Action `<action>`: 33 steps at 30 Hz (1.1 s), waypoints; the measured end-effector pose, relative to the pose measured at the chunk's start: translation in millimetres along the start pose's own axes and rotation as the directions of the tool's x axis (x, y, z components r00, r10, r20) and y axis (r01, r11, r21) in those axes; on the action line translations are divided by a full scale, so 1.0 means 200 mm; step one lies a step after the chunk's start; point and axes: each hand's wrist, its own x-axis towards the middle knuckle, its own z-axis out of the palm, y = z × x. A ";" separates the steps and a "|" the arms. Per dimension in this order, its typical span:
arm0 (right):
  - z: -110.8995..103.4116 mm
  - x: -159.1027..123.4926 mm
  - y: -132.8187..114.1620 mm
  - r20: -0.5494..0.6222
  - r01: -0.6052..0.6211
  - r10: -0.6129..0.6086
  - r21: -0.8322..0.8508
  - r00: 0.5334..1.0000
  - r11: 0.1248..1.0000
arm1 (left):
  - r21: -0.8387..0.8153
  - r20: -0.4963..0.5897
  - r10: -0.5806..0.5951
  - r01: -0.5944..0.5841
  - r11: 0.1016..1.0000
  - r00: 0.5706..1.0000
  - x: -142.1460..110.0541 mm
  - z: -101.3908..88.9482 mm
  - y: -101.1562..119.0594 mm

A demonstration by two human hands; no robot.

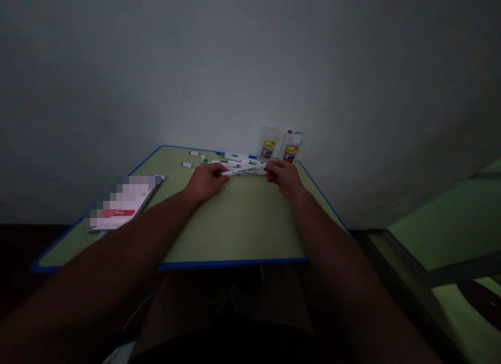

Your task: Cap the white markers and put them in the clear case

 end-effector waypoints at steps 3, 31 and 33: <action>0.00 0.00 0.00 -0.009 -0.012 0.012 0.026 1.000 1.000 | 0.015 0.013 0.007 -0.008 1.000 1.000 0.00 0.00 0.00; 0.02 0.03 -0.08 -0.145 -0.026 0.034 0.053 0.989 0.998 | 0.064 0.260 0.044 -0.063 0.996 0.965 0.08 0.07 0.04; 0.02 0.03 -0.10 -0.152 -0.022 0.028 0.042 0.988 0.999 | 0.056 0.283 0.057 -0.076 0.996 0.957 0.10 0.08 0.04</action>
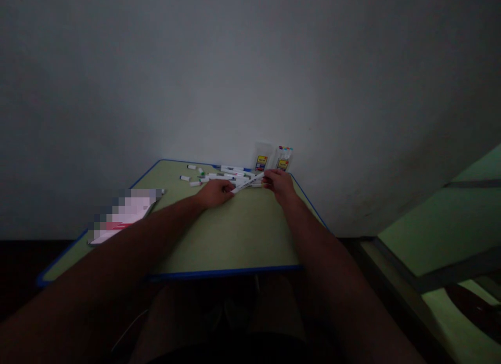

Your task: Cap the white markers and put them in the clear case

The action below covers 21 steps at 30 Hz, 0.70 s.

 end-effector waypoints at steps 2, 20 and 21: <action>-0.01 0.01 -0.03 -0.008 0.006 -0.007 -0.012 1.000 1.000 | 0.005 0.005 0.026 -0.026 1.000 1.000 0.01 0.01 -0.01; -0.25 0.31 -0.57 -0.245 0.241 -0.298 -0.239 0.922 0.941 | 0.188 0.094 0.374 -0.386 0.903 0.922 -0.03 0.05 -0.04; -0.26 0.33 -0.60 -0.263 0.252 -0.319 -0.258 0.911 0.933 | 0.183 0.096 0.380 -0.392 0.902 0.920 -0.03 0.05 -0.04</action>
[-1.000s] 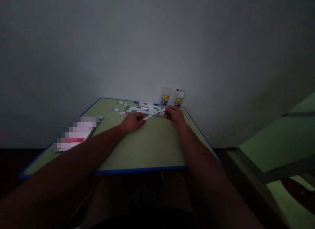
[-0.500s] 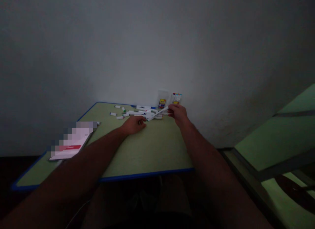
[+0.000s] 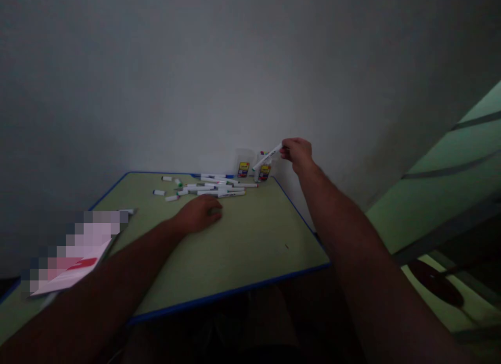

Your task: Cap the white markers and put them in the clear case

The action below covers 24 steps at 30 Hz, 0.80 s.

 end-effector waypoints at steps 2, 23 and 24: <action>-0.02 0.06 -0.05 -0.027 0.038 -0.039 -0.030 0.999 0.999 | -0.007 0.019 0.016 -0.016 1.000 1.000 0.00 0.00 -0.01; 0.00 0.45 -0.07 -0.126 0.181 -0.247 -0.389 0.961 0.903 | -0.048 0.015 0.037 -0.036 0.998 0.999 0.00 0.00 -0.02; 0.01 0.46 -0.05 -0.117 0.179 -0.245 -0.403 0.963 0.898 | -0.050 0.018 0.035 -0.034 0.998 0.999 0.00 0.00 -0.01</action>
